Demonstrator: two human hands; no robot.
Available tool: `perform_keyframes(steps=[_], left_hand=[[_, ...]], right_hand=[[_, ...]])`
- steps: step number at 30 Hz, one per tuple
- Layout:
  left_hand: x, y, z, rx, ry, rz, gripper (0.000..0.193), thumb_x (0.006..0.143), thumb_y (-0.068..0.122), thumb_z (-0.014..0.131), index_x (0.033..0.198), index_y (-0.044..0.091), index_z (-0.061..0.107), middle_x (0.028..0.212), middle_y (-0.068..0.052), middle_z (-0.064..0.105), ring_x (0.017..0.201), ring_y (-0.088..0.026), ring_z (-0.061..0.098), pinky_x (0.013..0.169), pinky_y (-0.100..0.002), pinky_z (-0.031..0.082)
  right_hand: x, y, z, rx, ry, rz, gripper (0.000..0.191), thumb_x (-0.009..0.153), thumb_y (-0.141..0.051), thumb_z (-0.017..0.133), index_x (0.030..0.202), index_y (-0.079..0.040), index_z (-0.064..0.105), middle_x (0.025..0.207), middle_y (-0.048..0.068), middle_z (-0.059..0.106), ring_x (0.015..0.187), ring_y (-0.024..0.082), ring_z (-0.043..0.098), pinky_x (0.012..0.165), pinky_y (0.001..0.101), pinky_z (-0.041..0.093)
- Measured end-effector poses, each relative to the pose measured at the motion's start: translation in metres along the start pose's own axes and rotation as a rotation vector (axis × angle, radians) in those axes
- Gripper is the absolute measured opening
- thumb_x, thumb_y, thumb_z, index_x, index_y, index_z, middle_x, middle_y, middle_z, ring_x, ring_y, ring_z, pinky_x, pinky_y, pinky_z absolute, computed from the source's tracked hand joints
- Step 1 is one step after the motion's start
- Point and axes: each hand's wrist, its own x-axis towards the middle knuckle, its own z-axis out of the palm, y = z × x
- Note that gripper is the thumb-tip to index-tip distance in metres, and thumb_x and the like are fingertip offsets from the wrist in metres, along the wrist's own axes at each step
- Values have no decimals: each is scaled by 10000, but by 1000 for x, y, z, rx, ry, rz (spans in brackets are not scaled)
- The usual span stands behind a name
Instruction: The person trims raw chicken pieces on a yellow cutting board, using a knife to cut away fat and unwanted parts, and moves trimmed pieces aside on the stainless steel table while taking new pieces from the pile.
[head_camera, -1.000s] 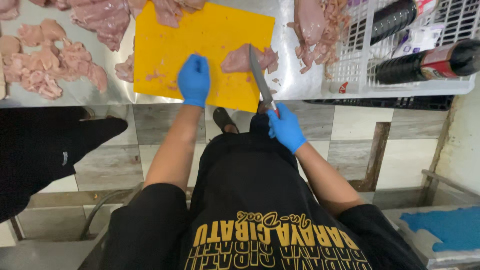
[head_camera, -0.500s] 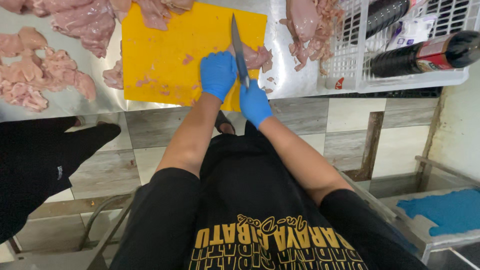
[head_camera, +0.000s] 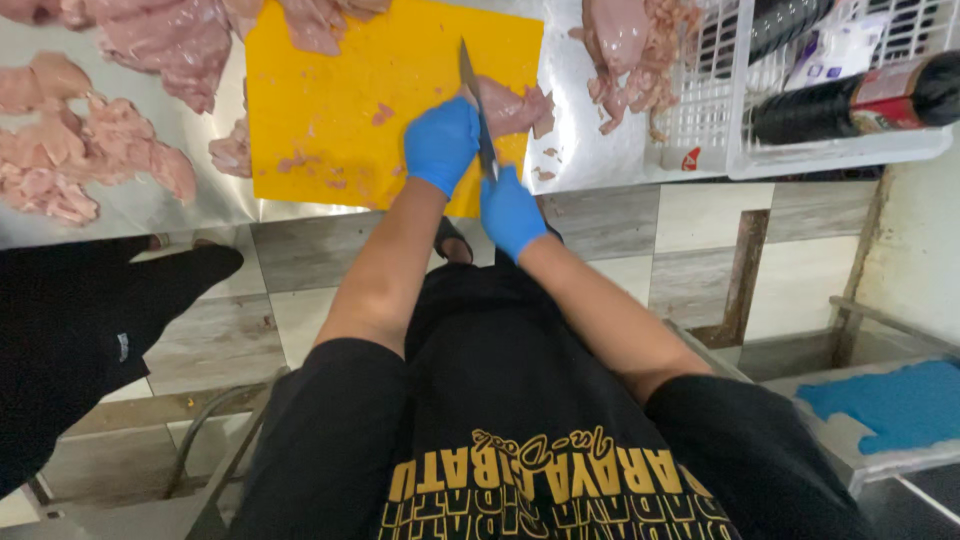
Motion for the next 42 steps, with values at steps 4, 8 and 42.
perform_keyframes(steps=[4, 8, 42], left_hand=[[-1, -2, -2, 18, 14, 24, 145, 921, 248, 614, 861, 126, 663, 781, -145, 694, 683, -374, 691, 585, -525, 541], [4, 2, -8, -16, -17, -78, 207, 956, 318, 610, 866, 141, 667, 802, -144, 695, 710, -381, 690, 631, -527, 543], [44, 49, -39, -85, -675, 82, 461, 924, 507, 633, 1031, 79, 764, 1025, -236, 705, 963, -449, 671, 873, -520, 531]], right_hand=[[10, -1, -3, 30, -59, 23, 372, 1043, -298, 522, 1195, 37, 469, 904, 376, 654, 878, 562, 633, 743, 630, 496], [-54, 20, -32, -41, -179, 100, 368, 1023, -327, 523, 1175, 9, 511, 919, 360, 668, 868, 535, 678, 785, 596, 532], [-85, 65, -155, 62, -45, 42, 387, 982, -388, 635, 1044, -6, 626, 878, 273, 698, 863, 479, 675, 740, 518, 535]])
